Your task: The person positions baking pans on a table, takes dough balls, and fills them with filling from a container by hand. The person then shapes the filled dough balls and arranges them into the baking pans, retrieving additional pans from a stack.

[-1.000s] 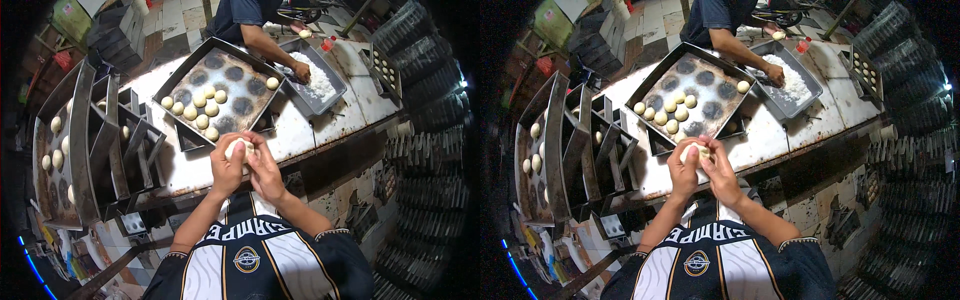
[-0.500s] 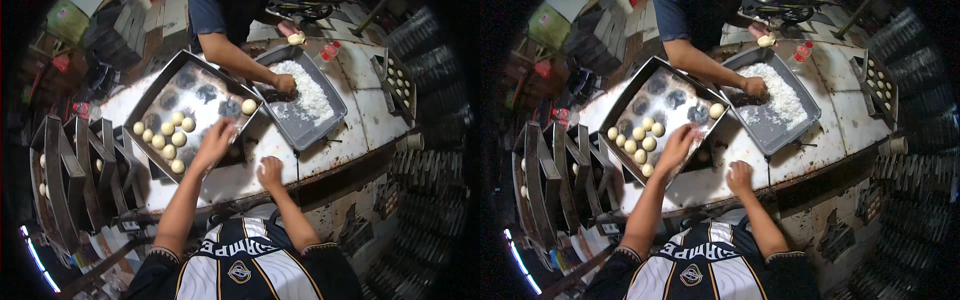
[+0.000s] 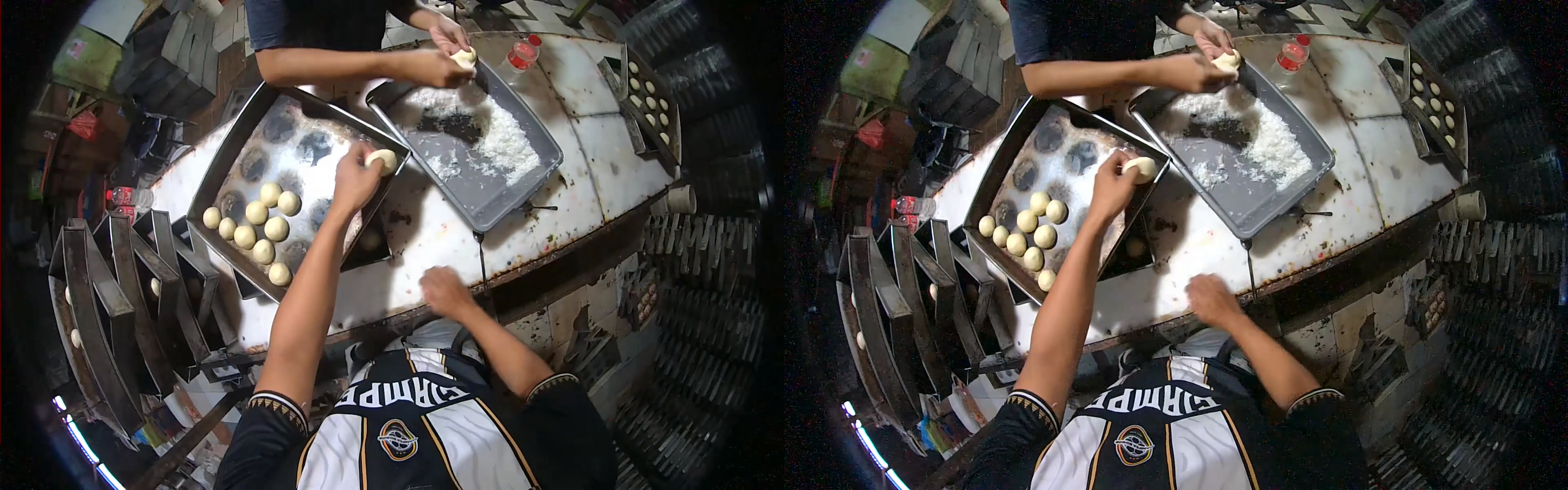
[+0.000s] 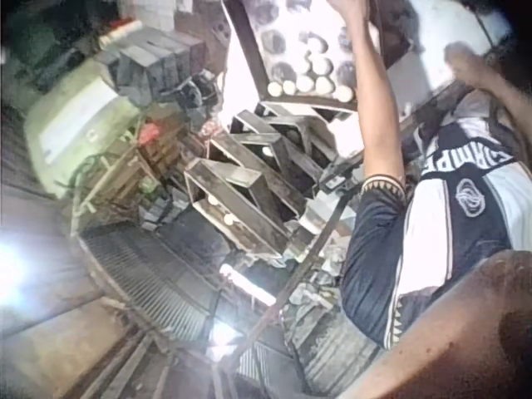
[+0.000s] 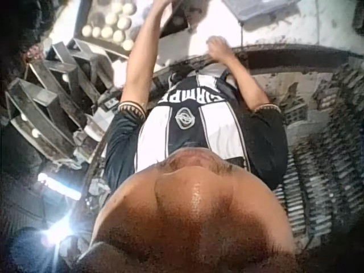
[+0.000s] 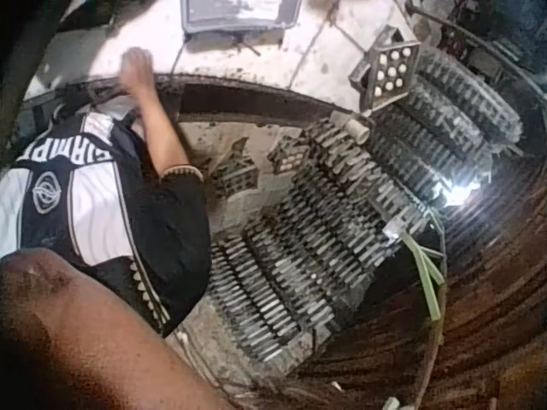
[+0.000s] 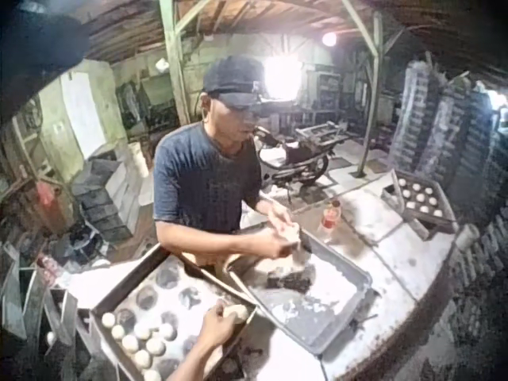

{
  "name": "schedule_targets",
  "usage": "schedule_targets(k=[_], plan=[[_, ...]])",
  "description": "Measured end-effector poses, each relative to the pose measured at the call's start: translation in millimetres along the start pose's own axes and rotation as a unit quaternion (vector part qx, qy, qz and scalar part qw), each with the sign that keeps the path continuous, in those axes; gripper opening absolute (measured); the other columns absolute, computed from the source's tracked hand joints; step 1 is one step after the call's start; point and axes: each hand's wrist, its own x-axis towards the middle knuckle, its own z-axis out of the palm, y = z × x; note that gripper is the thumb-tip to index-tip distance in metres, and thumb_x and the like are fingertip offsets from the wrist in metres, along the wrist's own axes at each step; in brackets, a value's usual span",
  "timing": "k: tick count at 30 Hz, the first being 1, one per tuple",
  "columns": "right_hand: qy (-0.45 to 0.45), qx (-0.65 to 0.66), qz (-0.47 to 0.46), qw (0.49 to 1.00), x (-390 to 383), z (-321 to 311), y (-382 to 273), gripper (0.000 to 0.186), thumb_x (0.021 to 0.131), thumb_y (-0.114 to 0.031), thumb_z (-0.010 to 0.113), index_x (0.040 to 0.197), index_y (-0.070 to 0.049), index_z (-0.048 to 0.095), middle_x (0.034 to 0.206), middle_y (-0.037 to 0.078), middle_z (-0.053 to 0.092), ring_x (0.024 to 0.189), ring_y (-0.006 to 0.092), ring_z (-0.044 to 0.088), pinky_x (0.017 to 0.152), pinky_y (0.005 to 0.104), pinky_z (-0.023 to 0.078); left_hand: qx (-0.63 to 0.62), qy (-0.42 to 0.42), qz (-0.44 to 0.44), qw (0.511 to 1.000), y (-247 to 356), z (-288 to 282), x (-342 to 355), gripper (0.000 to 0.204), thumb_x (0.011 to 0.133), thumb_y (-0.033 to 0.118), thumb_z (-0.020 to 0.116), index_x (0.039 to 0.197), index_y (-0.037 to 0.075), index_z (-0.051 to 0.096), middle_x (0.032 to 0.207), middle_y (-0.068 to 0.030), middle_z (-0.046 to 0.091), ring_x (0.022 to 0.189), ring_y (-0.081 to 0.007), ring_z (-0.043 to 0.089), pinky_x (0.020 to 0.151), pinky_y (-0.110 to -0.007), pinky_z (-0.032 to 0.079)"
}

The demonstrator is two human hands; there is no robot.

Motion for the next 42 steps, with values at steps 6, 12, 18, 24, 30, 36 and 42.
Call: schedule_targets(k=[6,12,18,24,30,36,42], plan=[[0.154,-0.068,0.042,0.985,-20,45,38,0.021,0.091,-0.014,0.069,0.11,-0.005,0.068,0.114,0.017,0.067,0.117,0.037,0.06,0.103,0.0516,0.045,-0.267,0.013,-0.086,0.96,4,-81,-109,0.013,0.095,0.007,0.062,0.107,0.003,0.058,0.106,-0.0082,0.068,0.097,-0.0178,0.066,0.087,-0.033,0.055],[0.257,-0.013,0.224,0.94,-27,15,-1,0.02,0.088,-0.009,0.073,0.079,0.001,0.059,0.084,0.013,0.063,0.084,0.0293,0.062,0.077,0.0418,0.051,-0.275,-0.01,-0.094,0.957,-22,-171,-278,0.022,0.089,0.005,0.058,0.111,0.008,0.057,0.096,0.0006,0.056,0.086,-0.0075,0.055,0.076,-0.027,0.048],[0.081,0.581,0.074,0.806,87,-60,-128,0.021,0.105,-0.017,0.065,0.088,-0.008,0.059,0.071,0.0,0.051,0.059,0.0116,0.047,0.055,0.0279,0.038,-0.41,-0.015,-0.245,0.879,-81,-240,-410,0.031,0.086,0.008,0.047,0.115,0.009,0.058,0.102,-0.0015,0.054,0.087,-0.0119,0.052,0.071,-0.029,0.046],[0.35,0.237,-0.049,0.905,160,-96,-343,0.023,0.104,-0.016,0.071,0.089,0.0,0.064,0.074,-0.003,0.056,0.07,0.0067,0.049,0.063,0.0268,0.042,-0.526,0.061,-0.26,0.807,-134,-279,-461,0.028,0.094,0.011,0.046,0.118,0.006,0.058,0.106,-0.0099,0.062,0.099,-0.0234,0.068,0.088,-0.042,0.064],[0.401,-0.062,-0.311,0.859,94,-35,-354,0.007,0.093,-0.008,0.068,0.095,-0.001,0.068,0.085,0.01,0.068,0.078,0.03,0.066,0.075,0.0421,0.054,-0.515,0.116,-0.293,0.798,-167,-327,-519,0.026,0.095,0.012,0.045,0.115,0.009,0.062,0.11,-0.0067,0.062,0.1,-0.0206,0.068,0.088,-0.039,0.063],[0.351,-0.011,0.196,0.916,8,101,-262,0.052,0.092,-0.017,0.072,0.139,0.0,0.055,0.134,0.025,0.055,0.127,0.0418,0.053,0.104,0.0501,0.048,-0.554,0.102,-0.276,0.778,-182,-347,-524,0.024,0.096,0.01,0.043,0.115,0.007,0.057,0.106,-0.004,0.06,0.096,-0.0164,0.066,0.088,-0.032,0.058],[0.263,-0.042,0.102,0.958,7,138,-230,0.069,0.087,-0.022,0.078,0.147,-0.001,0.054,0.146,0.03,0.053,0.14,0.0488,0.047,0.116,0.0552,0.042,-0.517,0.066,-0.314,0.794,-170,-347,-496,0.028,0.095,0.011,0.043,0.117,0.008,0.06,0.107,-0.0048,0.063,0.096,-0.0165,0.066,0.085,-0.032,0.059]])
